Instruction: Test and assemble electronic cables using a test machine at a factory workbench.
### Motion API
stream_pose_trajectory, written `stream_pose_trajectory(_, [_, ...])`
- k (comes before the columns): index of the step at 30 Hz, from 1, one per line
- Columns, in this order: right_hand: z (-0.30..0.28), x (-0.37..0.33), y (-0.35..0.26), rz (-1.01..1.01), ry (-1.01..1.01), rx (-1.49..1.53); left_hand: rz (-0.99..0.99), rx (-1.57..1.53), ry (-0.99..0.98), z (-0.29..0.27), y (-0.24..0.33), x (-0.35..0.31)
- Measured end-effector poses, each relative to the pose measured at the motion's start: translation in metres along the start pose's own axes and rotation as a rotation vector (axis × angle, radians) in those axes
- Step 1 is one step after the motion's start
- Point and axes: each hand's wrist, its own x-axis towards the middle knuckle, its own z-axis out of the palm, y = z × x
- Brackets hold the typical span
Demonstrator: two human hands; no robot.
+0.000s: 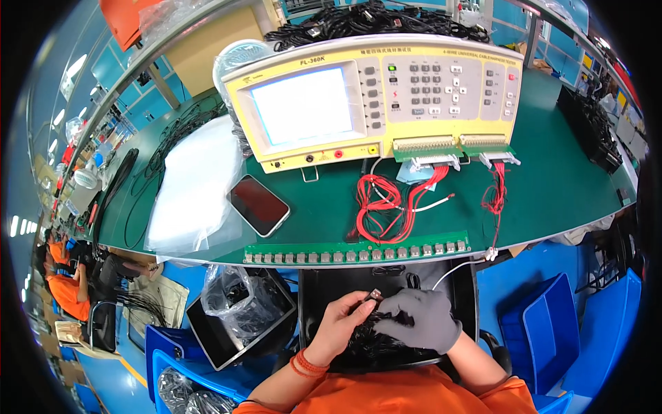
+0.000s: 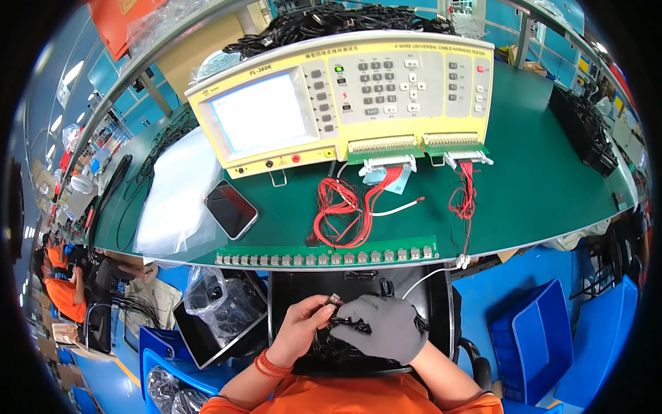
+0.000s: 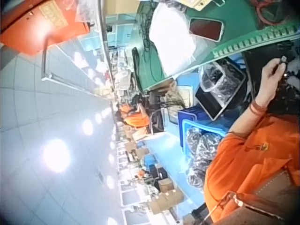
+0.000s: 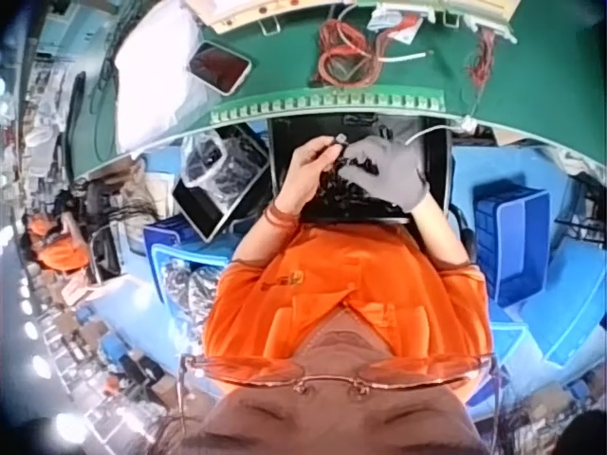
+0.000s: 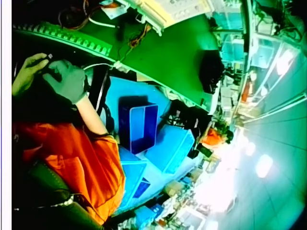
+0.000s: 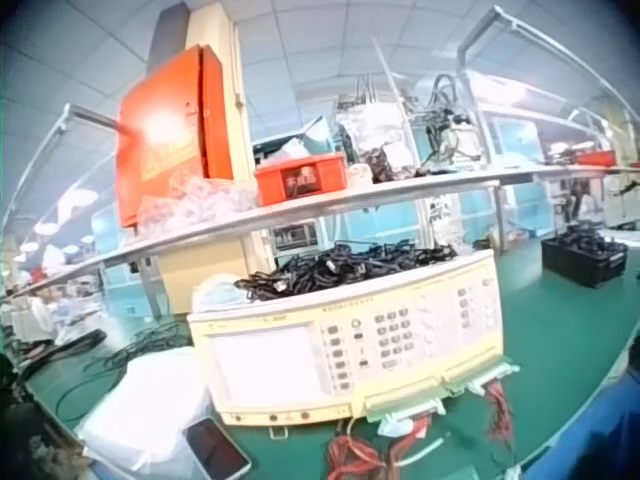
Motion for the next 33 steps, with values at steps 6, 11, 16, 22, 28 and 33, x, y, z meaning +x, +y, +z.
stream_pose_trajectory(6, [0.018,-0.018,-0.008,0.002,-0.090,0.204,0.159,0.054,0.087,0.000,0.002,0.003])
stream_pose_trajectory(11, [0.024,-0.016,0.003,0.417,0.152,0.484,0.143,-0.018,0.074,-0.004,0.001,-0.004])
stream_pose_trajectory(16, [0.020,-0.011,0.001,0.306,0.073,0.529,0.194,0.073,0.035,-0.004,0.003,-0.009])
stream_pose_trajectory(22, [0.021,-0.016,0.003,0.346,0.111,0.600,0.217,0.172,0.032,-0.004,0.001,-0.007])
stream_pose_trajectory(28, [0.020,-0.018,0.004,0.322,0.094,0.635,0.251,0.361,0.003,-0.003,0.010,-0.006])
stream_pose_trajectory(33, [0.021,-0.014,0.004,0.301,0.078,0.629,0.178,0.402,-0.045,-0.002,0.013,-0.001])
